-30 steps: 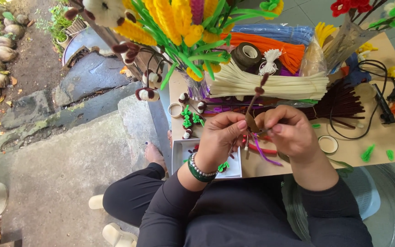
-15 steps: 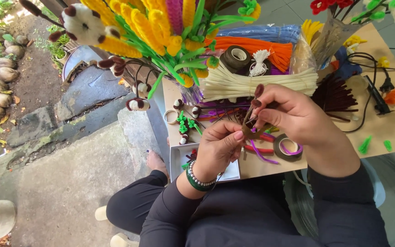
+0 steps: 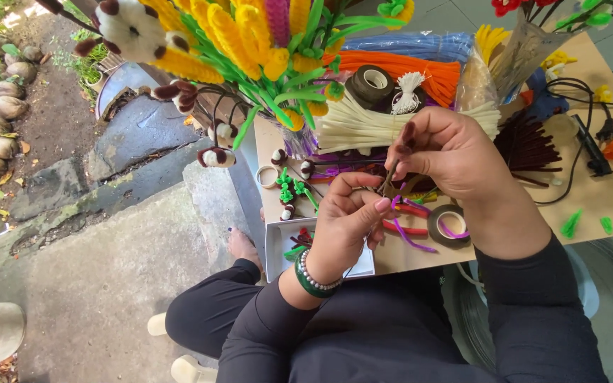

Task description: Assembling decorative cotton branches by wrapping pipe cleaners around cotton bolls and a wire stem.

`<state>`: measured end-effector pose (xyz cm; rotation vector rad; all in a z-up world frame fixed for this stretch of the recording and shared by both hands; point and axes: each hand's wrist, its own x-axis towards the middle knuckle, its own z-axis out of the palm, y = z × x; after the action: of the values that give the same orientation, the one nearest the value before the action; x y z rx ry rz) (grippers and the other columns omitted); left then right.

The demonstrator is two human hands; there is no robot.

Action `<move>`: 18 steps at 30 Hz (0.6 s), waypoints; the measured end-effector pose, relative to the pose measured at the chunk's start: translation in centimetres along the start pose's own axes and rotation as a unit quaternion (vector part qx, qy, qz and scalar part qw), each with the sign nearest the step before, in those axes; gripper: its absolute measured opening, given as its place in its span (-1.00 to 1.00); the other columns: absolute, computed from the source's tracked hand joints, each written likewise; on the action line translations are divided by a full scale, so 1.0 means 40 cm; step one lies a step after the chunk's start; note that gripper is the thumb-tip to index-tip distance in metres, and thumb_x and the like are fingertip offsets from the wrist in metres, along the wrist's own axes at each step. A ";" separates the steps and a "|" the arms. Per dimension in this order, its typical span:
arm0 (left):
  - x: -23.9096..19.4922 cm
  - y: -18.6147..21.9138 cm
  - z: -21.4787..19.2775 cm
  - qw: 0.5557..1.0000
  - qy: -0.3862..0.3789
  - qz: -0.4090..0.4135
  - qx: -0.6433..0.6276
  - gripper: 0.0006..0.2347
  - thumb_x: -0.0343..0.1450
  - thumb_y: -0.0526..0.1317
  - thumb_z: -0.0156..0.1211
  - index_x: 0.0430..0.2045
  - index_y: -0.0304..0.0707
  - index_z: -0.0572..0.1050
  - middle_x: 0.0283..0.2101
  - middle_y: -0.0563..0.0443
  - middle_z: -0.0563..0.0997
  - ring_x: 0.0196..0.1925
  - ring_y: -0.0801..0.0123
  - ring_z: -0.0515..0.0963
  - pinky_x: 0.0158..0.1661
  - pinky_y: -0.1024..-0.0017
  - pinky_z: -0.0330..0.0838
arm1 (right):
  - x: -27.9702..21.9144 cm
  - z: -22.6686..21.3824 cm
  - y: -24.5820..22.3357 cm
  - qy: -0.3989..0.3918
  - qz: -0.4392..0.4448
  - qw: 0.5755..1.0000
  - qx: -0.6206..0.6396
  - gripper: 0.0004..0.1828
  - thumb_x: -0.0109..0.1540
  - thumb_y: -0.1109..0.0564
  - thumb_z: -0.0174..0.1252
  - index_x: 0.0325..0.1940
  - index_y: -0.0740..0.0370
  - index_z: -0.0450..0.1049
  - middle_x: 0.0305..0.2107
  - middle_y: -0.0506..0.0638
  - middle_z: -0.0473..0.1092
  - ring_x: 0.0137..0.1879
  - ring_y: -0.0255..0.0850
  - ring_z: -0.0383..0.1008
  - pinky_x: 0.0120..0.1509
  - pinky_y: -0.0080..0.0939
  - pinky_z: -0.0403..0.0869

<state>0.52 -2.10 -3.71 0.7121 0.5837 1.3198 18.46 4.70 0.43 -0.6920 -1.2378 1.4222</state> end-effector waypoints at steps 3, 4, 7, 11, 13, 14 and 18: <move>-0.001 -0.011 0.000 0.999 0.004 0.011 0.043 -0.71 0.39 -0.33 0.39 -0.10 -0.47 0.43 -0.42 -0.27 0.66 -0.72 0.40 0.51 -0.77 0.61 0.28 | 0.010 -0.002 0.010 -0.020 -0.005 1.000 0.014 -0.70 0.06 0.45 0.37 -0.17 0.53 0.48 -0.42 0.26 0.52 -0.34 -0.10 0.62 -0.24 -0.18 0.66; -0.001 -0.013 -0.001 0.998 -0.002 0.013 0.056 -0.72 0.40 -0.33 0.38 -0.09 -0.49 0.45 -0.39 -0.29 0.67 -0.71 0.40 0.51 -0.76 0.61 0.29 | 0.010 0.003 0.009 -0.022 -0.011 0.999 0.030 -0.73 0.10 0.44 0.34 -0.14 0.56 0.49 -0.43 0.28 0.51 -0.35 -0.11 0.61 -0.25 -0.17 0.65; -0.015 -0.008 0.011 0.997 -0.009 0.006 0.071 -0.72 0.41 -0.31 0.37 -0.10 -0.53 0.49 -0.34 -0.29 0.68 -0.67 0.44 0.53 -0.71 0.64 0.32 | 0.002 0.007 0.024 -0.021 -0.021 0.998 0.062 -0.73 0.15 0.41 0.31 -0.10 0.61 0.48 -0.45 0.33 0.50 -0.38 -0.11 0.59 -0.27 -0.22 0.62; -0.027 -0.009 0.022 0.995 -0.010 -0.003 0.099 -0.77 0.42 -0.28 0.37 -0.14 -0.50 0.58 -0.32 -0.24 0.71 -0.61 0.51 0.54 -0.65 0.69 0.36 | -0.014 -0.014 0.053 -0.027 -0.038 0.997 0.069 -0.67 0.14 0.36 0.32 -0.07 0.64 0.47 -0.48 0.38 0.50 -0.39 -0.09 0.60 -0.25 -0.28 0.58; -0.025 -0.009 0.035 0.995 -0.009 0.002 0.095 -0.78 0.44 -0.29 0.34 -0.12 -0.49 0.59 -0.31 -0.25 0.71 -0.60 0.52 0.53 -0.65 0.69 0.36 | -0.013 -0.003 0.040 -0.029 -0.053 0.995 0.080 -0.68 0.14 0.41 0.28 -0.06 0.68 0.46 -0.48 0.42 0.49 -0.41 -0.04 0.60 -0.26 -0.21 0.61; -0.025 -0.009 0.041 0.995 -0.012 0.005 0.094 -0.79 0.45 -0.30 0.32 -0.09 -0.48 0.60 -0.29 -0.26 0.71 -0.58 0.53 0.52 -0.64 0.70 0.35 | -0.013 0.003 0.034 -0.029 -0.071 0.993 0.093 -0.69 0.13 0.45 0.23 -0.06 0.71 0.44 -0.48 0.47 0.48 -0.43 0.02 0.61 -0.27 -0.14 0.65; -0.022 -0.018 0.039 0.991 -0.017 0.009 0.129 -0.78 0.47 -0.33 0.27 -0.03 -0.47 0.59 -0.29 -0.20 0.72 -0.56 0.56 0.56 -0.61 0.72 0.38 | -0.011 -0.016 0.048 -0.023 -0.104 0.993 0.055 -0.70 0.15 0.49 0.19 -0.04 0.72 0.43 -0.48 0.46 0.46 -0.42 0.02 0.60 -0.26 -0.13 0.65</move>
<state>2.00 -3.24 -3.23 0.9510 0.7294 1.2595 18.51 4.70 -1.64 -0.4437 -1.2192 1.3280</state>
